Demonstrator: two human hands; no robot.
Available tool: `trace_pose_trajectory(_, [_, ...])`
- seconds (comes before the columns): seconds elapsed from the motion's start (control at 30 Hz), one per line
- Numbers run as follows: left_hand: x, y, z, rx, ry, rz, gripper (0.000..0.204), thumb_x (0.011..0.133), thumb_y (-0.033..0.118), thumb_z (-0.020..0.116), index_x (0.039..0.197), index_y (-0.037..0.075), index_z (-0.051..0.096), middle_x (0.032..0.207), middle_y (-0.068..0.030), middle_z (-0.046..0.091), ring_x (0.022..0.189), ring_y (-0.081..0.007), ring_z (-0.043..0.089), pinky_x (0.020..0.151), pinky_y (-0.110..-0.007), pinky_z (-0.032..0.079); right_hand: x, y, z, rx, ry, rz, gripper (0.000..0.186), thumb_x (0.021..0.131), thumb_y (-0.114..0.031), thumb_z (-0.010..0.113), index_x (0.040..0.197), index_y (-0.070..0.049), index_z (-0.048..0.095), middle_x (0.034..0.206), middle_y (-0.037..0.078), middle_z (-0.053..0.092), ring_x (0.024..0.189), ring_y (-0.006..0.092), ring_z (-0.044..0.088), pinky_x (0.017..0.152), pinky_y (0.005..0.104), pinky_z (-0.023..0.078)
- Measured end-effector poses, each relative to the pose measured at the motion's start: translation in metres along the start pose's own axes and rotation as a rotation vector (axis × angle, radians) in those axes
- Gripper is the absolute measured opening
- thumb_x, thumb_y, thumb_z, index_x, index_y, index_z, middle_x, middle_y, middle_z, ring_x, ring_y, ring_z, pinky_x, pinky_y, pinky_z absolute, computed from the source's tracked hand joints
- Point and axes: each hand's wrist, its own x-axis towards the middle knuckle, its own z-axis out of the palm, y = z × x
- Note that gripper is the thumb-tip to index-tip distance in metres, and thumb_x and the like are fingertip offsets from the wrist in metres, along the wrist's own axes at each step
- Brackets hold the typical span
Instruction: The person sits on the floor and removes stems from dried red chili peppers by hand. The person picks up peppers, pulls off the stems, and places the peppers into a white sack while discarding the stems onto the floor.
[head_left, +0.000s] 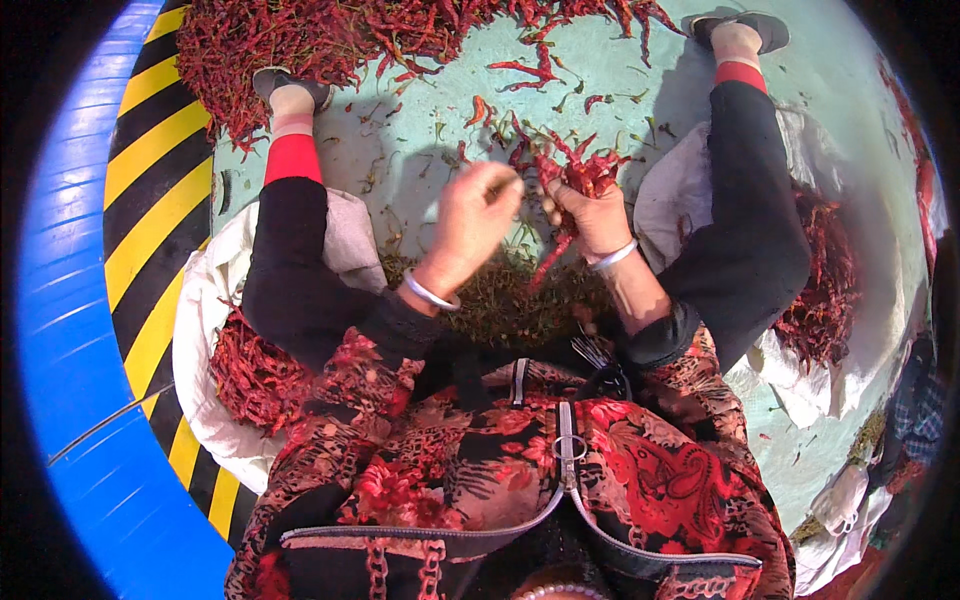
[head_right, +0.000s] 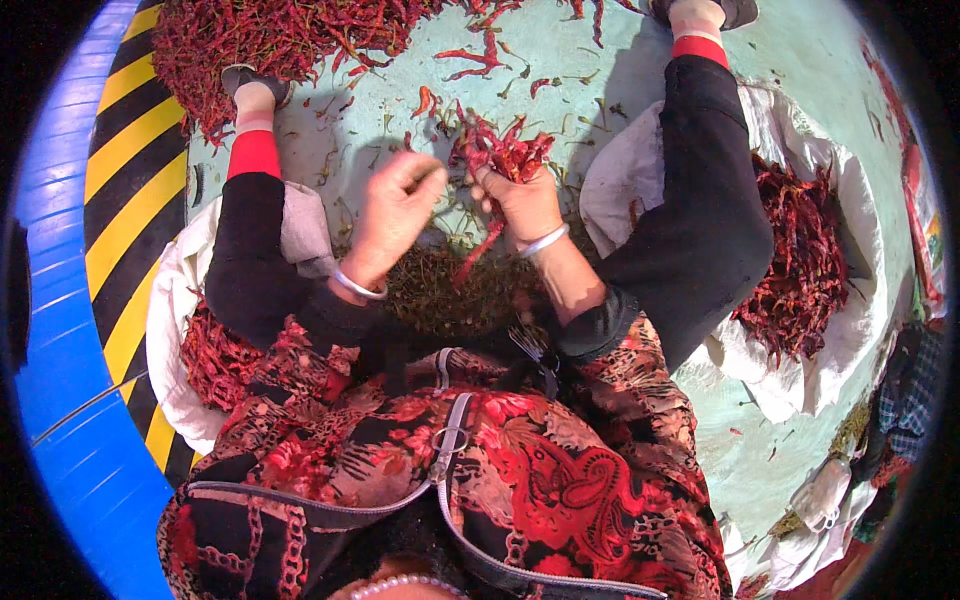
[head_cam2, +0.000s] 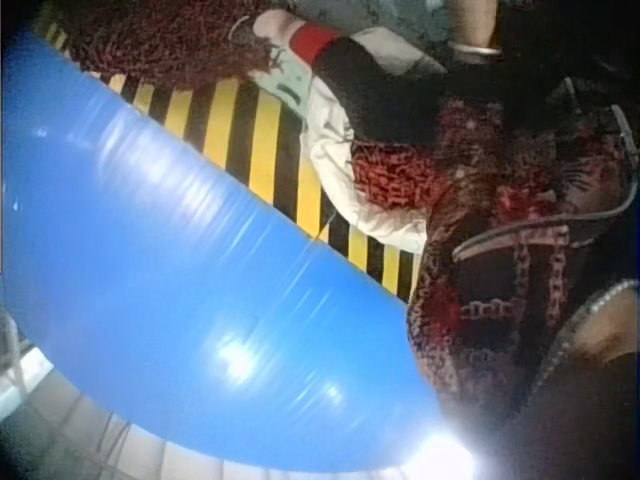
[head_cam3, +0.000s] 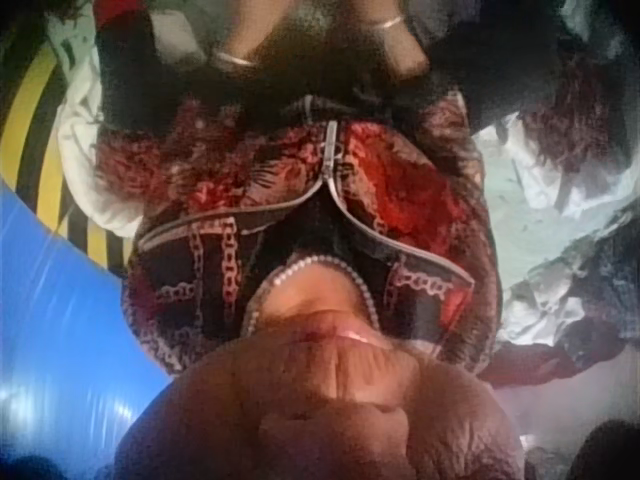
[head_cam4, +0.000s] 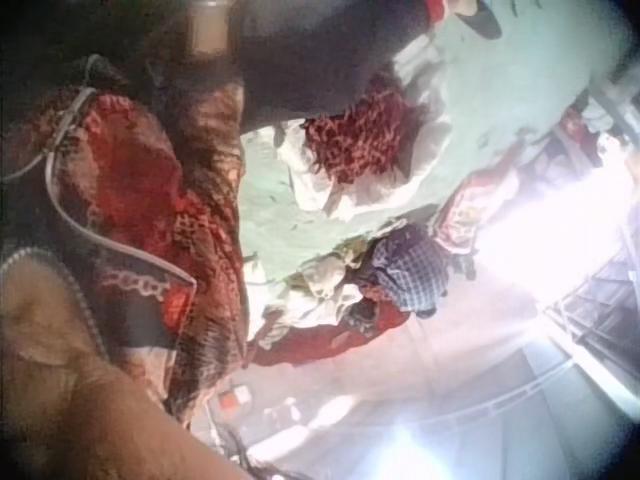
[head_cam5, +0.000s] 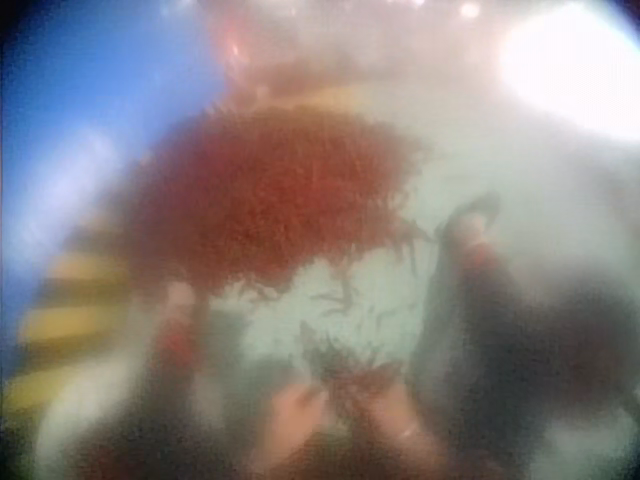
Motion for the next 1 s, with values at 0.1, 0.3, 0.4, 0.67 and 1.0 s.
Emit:
trace_pose_trajectory(0.1, [0.021, 0.005, -0.02, 0.064, -0.12, 0.328, 0.031, 0.076, -0.003, 0.056, 0.106, 0.002, 0.055, 0.104, -0.0046, 0.053, 0.069, -0.0098, 0.052, 0.065, -0.022, 0.044, -0.005, -0.011, 0.003, -0.173, -0.271, 0.122, 0.009, 0.077, -0.006, 0.061, 0.085, -0.004, 0.061, 0.066, 0.001, 0.058, 0.05, 0.0068, 0.048, 0.044, 0.0201, 0.038])
trace_pose_trajectory(0.3, [-0.021, -0.014, -0.031, -0.397, -0.507, -0.322, 0.022, 0.08, 0.005, 0.058, 0.101, 0.0, 0.058, 0.085, -0.0008, 0.059, 0.071, -0.0063, 0.051, 0.065, -0.021, 0.044, -0.029, -0.011, 0.0, -0.549, -0.342, 0.047, 0.014, 0.076, -0.008, 0.065, 0.089, -0.005, 0.062, 0.067, -0.005, 0.055, 0.055, 0.0031, 0.045, 0.048, 0.0191, 0.037])
trace_pose_trajectory(0.4, [-0.044, -0.025, -0.032, -0.534, -0.567, -0.303, 0.015, 0.08, 0.008, 0.06, 0.092, 0.0, 0.061, 0.079, 0.0009, 0.058, 0.069, -0.0056, 0.05, 0.063, -0.021, 0.042, -0.037, -0.004, 0.005, -0.535, -0.323, -0.003, 0.016, 0.074, -0.004, 0.066, 0.09, -0.005, 0.062, 0.069, -0.007, 0.055, 0.06, 0.0021, 0.044, 0.053, 0.0193, 0.038])
trace_pose_trajectory(0.67, [-0.061, -0.027, -0.041, -0.088, -0.528, 0.025, 0.013, 0.074, 0.004, 0.059, 0.085, -0.001, 0.057, 0.076, -0.0095, 0.055, 0.071, -0.0217, 0.054, 0.062, -0.031, 0.043, -0.057, 0.006, 0.019, -0.622, -0.26, -0.086, 0.016, 0.074, -0.003, 0.066, 0.09, -0.003, 0.062, 0.075, -0.004, 0.059, 0.067, 0.0032, 0.048, 0.061, 0.0211, 0.043])
trace_pose_trajectory(1.0, [-0.023, -0.076, -0.04, 0.345, -0.137, -0.1, 0.021, 0.072, 0.007, 0.055, 0.093, 0.006, 0.052, 0.094, -0.0149, 0.048, 0.085, -0.0342, 0.051, 0.068, -0.04, 0.043, -0.065, -0.009, 0.074, -0.457, -0.442, -0.103, 0.02, 0.073, -0.01, 0.067, 0.09, -0.003, 0.061, 0.074, -0.005, 0.057, 0.066, 0.0052, 0.05, 0.058, 0.0238, 0.043])
